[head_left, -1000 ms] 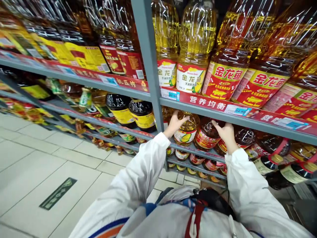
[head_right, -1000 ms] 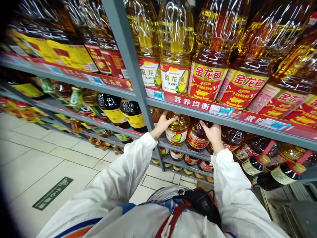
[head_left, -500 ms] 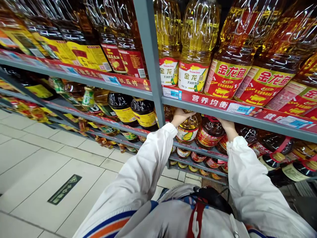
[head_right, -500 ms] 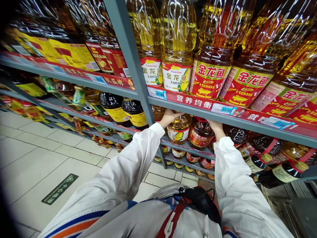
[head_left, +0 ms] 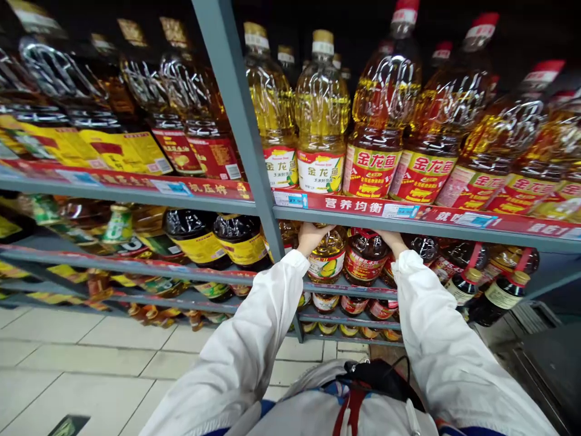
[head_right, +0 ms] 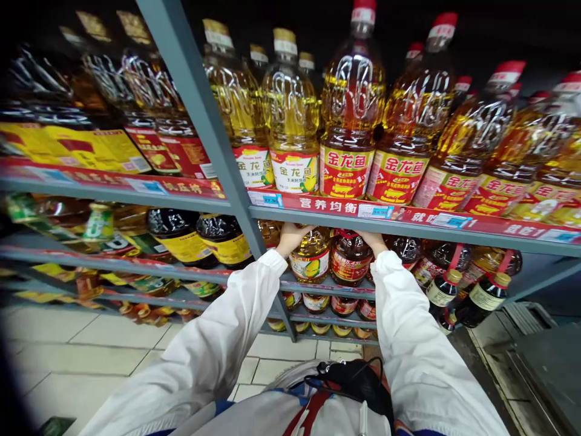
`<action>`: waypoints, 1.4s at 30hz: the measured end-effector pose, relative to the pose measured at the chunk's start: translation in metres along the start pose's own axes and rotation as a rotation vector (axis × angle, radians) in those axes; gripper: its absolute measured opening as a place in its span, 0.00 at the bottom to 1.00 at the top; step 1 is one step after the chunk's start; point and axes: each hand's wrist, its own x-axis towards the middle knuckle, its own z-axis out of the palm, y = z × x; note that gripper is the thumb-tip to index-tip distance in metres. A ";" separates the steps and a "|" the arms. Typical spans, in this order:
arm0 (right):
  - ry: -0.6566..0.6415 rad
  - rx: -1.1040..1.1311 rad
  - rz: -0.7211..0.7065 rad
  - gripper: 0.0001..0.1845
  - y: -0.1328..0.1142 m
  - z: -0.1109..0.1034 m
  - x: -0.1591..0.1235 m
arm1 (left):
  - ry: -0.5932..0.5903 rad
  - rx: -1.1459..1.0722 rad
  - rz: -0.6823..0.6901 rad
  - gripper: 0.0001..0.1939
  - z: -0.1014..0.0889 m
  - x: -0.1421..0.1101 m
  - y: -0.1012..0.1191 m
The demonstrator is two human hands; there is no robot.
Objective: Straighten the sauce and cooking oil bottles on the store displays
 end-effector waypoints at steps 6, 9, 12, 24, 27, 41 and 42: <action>0.073 -0.068 0.117 0.38 -0.014 0.012 -0.011 | -0.079 0.221 -0.061 0.31 -0.003 -0.008 0.013; 0.146 -0.110 0.153 0.31 -0.018 0.016 -0.020 | 0.022 0.247 -0.060 0.33 0.003 -0.020 0.020; 0.207 -0.141 0.167 0.27 -0.024 0.017 -0.024 | 0.176 0.255 -0.025 0.33 0.013 -0.030 0.021; 0.311 -0.128 -0.056 0.39 -0.024 0.014 -0.096 | 0.220 0.332 0.116 0.38 0.014 -0.041 0.013; 0.309 -0.147 -0.089 0.43 -0.019 0.015 -0.101 | 0.220 0.359 0.070 0.39 0.014 -0.038 0.013; 0.270 -0.231 -0.257 0.35 0.021 -0.054 -0.150 | 0.368 0.133 0.054 0.49 0.126 -0.113 0.064; 0.329 -0.281 -0.286 0.34 0.026 -0.066 -0.153 | 0.379 0.129 0.067 0.48 0.134 -0.115 0.069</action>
